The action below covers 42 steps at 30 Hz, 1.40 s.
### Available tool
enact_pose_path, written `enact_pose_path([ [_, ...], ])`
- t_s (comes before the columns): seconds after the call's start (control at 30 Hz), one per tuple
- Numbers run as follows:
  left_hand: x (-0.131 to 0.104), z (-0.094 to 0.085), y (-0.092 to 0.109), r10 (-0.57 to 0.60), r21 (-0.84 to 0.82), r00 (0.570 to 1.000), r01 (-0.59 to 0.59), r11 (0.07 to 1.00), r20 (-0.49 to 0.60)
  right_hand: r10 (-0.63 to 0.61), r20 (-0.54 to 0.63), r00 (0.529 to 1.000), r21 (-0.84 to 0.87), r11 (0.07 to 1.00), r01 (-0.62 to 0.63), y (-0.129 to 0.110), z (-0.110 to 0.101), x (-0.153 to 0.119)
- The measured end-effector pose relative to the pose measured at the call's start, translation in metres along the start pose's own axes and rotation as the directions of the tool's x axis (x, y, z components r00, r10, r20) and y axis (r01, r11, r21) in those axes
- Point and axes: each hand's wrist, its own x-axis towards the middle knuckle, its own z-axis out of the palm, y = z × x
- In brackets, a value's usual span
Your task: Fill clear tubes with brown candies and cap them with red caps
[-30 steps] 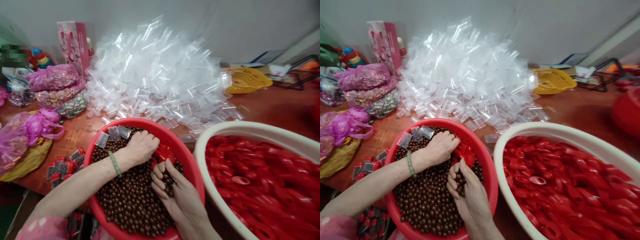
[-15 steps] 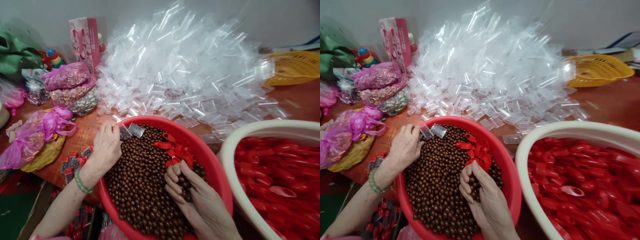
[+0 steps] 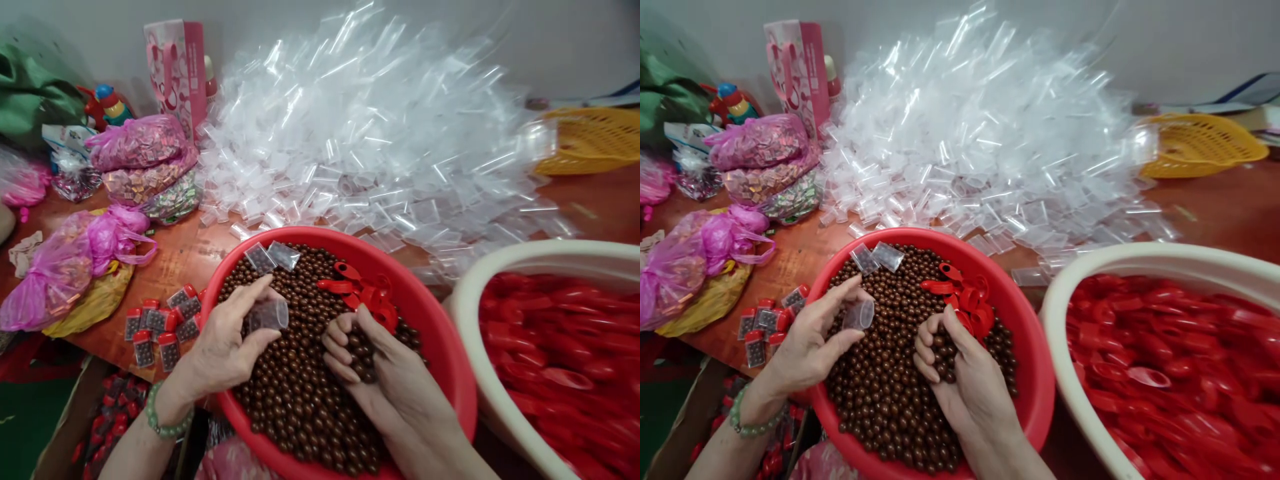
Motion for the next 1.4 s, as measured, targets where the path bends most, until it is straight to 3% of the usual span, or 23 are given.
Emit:
enact_pose_path([
  [0.07,-0.01,0.012,0.002,-0.04,-0.17,0.999,0.042,0.985,0.015,-0.014,0.028,1.0,0.031,0.999,0.013,-0.003,0.006,0.001],
  [0.13,-0.015,0.024,0.005,-0.146,-0.393,0.989,0.14,0.909,0.014,-0.031,0.054,0.998,0.037,0.999,0.029,-0.006,0.012,0.001],
  [0.23,-0.016,0.037,0.008,-0.323,-0.721,0.946,0.235,0.651,0.017,-0.055,0.072,0.996,0.061,0.997,0.051,-0.005,0.017,0.0],
  [0.3,-0.013,0.045,0.01,-0.426,-0.845,0.905,0.226,0.485,-0.003,-0.071,0.065,0.995,0.109,0.992,0.063,-0.003,0.019,0.0],
  [0.37,-0.01,0.051,0.011,-0.493,-0.887,0.87,0.2,0.417,-0.036,-0.081,0.03,0.996,0.182,0.981,0.074,-0.001,0.022,0.0],
  [0.43,-0.009,0.057,0.012,-0.478,-0.861,0.876,0.193,0.469,-0.064,-0.073,-0.019,0.997,0.25,0.965,0.076,-0.001,0.026,0.001],
  [0.53,-0.012,0.061,0.014,-0.387,-0.691,0.917,0.215,0.69,-0.101,-0.05,-0.083,0.995,0.299,0.952,0.073,-0.004,0.031,0.002],
  [0.6,-0.016,0.06,0.014,-0.287,-0.449,0.95,0.203,0.87,-0.126,-0.048,-0.098,0.994,0.296,0.952,0.075,-0.006,0.032,0.003],
  [0.67,-0.02,0.057,0.014,-0.132,-0.147,0.986,0.117,0.982,-0.097,-0.056,-0.09,0.994,0.27,0.96,0.078,-0.007,0.03,0.004],
  [0.77,-0.022,0.052,0.014,-0.009,0.17,1.0,0.008,0.985,0.008,-0.094,-0.082,0.992,0.214,0.971,0.11,-0.006,0.025,0.006],
  [0.93,-0.018,0.051,0.019,-0.111,0.402,0.988,0.058,0.914,0.109,-0.157,-0.108,0.982,0.106,0.98,0.168,0.001,0.023,0.003],
  [1.17,-0.008,0.056,0.019,-0.208,0.399,0.966,0.134,0.907,0.15,-0.373,-0.027,0.927,-0.06,0.927,0.371,0.004,0.024,-0.01],
  [1.4,-0.003,0.058,0.014,-0.146,0.243,0.982,0.114,0.963,0.118,-0.506,0.118,0.855,-0.223,0.825,0.519,-0.001,0.024,-0.02],
])
